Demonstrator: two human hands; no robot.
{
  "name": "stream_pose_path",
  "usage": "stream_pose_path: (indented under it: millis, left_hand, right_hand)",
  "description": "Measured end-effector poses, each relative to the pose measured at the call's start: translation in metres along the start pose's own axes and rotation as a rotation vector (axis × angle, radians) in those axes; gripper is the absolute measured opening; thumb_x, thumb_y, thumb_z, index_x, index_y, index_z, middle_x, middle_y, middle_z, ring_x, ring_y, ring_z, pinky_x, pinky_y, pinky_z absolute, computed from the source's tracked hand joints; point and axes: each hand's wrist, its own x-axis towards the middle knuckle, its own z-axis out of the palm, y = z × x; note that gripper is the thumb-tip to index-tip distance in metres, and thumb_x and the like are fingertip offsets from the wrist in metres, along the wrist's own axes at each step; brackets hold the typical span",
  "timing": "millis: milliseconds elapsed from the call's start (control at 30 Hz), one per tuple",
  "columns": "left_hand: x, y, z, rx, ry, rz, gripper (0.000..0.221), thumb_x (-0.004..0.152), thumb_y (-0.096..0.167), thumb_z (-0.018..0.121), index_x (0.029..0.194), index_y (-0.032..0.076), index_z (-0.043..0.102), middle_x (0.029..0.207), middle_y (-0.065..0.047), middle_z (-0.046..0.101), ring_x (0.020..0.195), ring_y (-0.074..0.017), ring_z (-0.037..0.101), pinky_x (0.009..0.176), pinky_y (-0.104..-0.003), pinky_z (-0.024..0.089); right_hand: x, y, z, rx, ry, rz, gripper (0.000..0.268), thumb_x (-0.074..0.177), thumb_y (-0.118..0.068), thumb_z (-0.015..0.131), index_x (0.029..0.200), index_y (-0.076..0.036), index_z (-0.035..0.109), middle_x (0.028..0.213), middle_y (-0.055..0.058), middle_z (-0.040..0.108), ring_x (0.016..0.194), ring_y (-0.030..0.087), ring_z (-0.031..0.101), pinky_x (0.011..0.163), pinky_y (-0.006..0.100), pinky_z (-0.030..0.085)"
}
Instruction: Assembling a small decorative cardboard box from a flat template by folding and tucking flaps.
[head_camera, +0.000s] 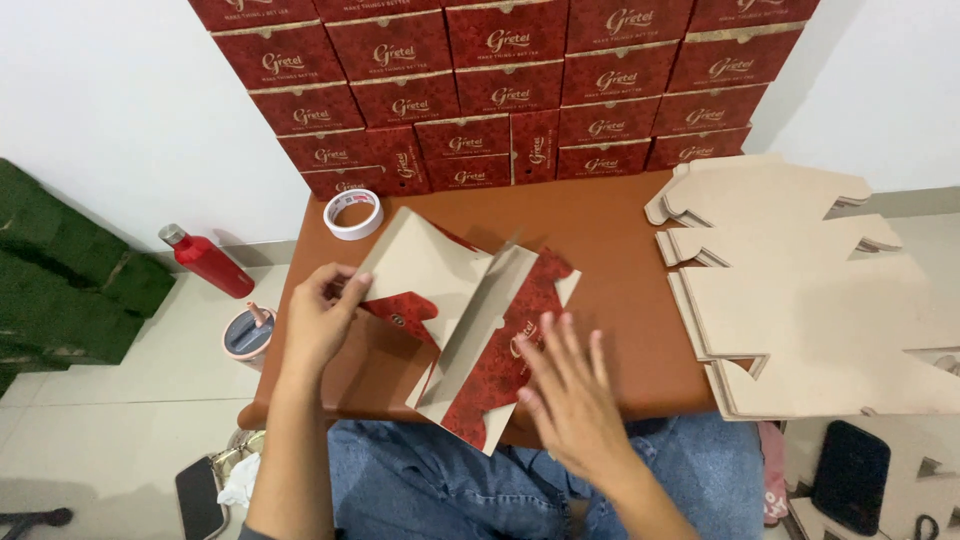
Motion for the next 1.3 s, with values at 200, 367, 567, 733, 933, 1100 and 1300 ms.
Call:
stream_pose_path:
  millis: [200, 367, 567, 733, 933, 1100, 1300]
  left_hand:
    - [-0.031, -0.038, -0.049, 0.154, 0.147, -0.084, 0.016, 0.092, 0.014, 0.074, 0.092, -0.002, 0.071, 0.069, -0.006, 0.059, 0.061, -0.013, 0.051, 0.054, -0.024, 0.042]
    - [-0.053, -0.07, -0.068, 0.309, 0.221, -0.221, 0.018, 0.092, 0.015, 0.075, 0.098, -0.002, 0.073, 0.075, -0.01, 0.063, 0.063, -0.017, 0.055, 0.057, -0.029, 0.047]
    - [-0.07, -0.119, -0.083, 0.437, 0.255, -0.155, 0.024, 0.09, 0.027, 0.082, 0.1, 0.007, 0.074, 0.088, -0.012, 0.07, 0.078, -0.0291, 0.069, 0.072, -0.044, 0.055]
    - [-0.074, -0.094, -0.06, 0.573, 0.28, -0.076, 0.02, 0.091, 0.025, 0.079, 0.095, 0.007, 0.072, 0.086, -0.01, 0.067, 0.078, -0.0339, 0.07, 0.072, -0.05, 0.056]
    - [-0.116, -0.058, -0.019, 0.71, 0.448, 0.666, 0.035, 0.085, 0.011, 0.077, 0.12, 0.014, 0.073, 0.109, -0.007, 0.062, 0.097, -0.0281, 0.058, 0.093, -0.042, 0.04]
    - [-0.151, -0.033, 0.028, 0.624, -0.162, 0.78, 0.058, 0.088, 0.039, 0.07, 0.142, 0.019, 0.058, 0.146, -0.007, 0.057, 0.137, -0.0225, 0.05, 0.116, -0.049, 0.028]
    - [-0.139, -0.03, 0.033, 0.528, -0.262, 0.653, 0.039, 0.082, 0.012, 0.074, 0.121, 0.016, 0.072, 0.116, -0.006, 0.074, 0.117, -0.0215, 0.066, 0.109, -0.046, 0.037]
  right_hand:
    - [0.016, -0.03, -0.012, 0.257, -0.165, -0.26, 0.075, 0.087, -0.059, 0.061, 0.146, -0.013, 0.052, 0.156, 0.014, 0.042, 0.151, 0.037, 0.02, 0.118, 0.067, -0.003]
    - [0.028, -0.036, 0.002, 0.219, -0.186, -0.321, 0.082, 0.082, -0.069, 0.06, 0.147, -0.02, 0.05, 0.158, 0.012, 0.04, 0.153, 0.036, 0.017, 0.119, 0.069, -0.004]
    - [0.019, -0.01, 0.0, 0.085, -0.034, -0.351, 0.061, 0.078, -0.062, 0.072, 0.119, -0.019, 0.062, 0.15, 0.013, 0.049, 0.146, 0.037, 0.037, 0.119, 0.068, 0.011]
    - [-0.001, 0.018, -0.028, 0.005, 0.048, -0.169, 0.059, 0.074, -0.062, 0.076, 0.113, -0.019, 0.063, 0.148, 0.011, 0.053, 0.146, 0.034, 0.043, 0.124, 0.063, 0.016]
    - [-0.024, 0.038, -0.035, -0.075, -0.009, -0.04, 0.07, 0.067, -0.061, 0.081, 0.123, -0.022, 0.067, 0.151, 0.007, 0.054, 0.147, 0.033, 0.042, 0.124, 0.056, 0.021]
    - [-0.039, 0.05, -0.034, -0.069, -0.158, -0.003, 0.071, 0.066, -0.019, 0.084, 0.134, -0.025, 0.064, 0.144, -0.005, 0.061, 0.139, 0.019, 0.052, 0.122, 0.046, 0.031]
    - [-0.026, 0.035, -0.062, -0.009, -0.161, 0.192, 0.022, 0.094, -0.027, 0.067, 0.114, -0.029, 0.076, 0.094, -0.011, 0.077, 0.098, 0.015, 0.071, 0.092, 0.035, 0.049]
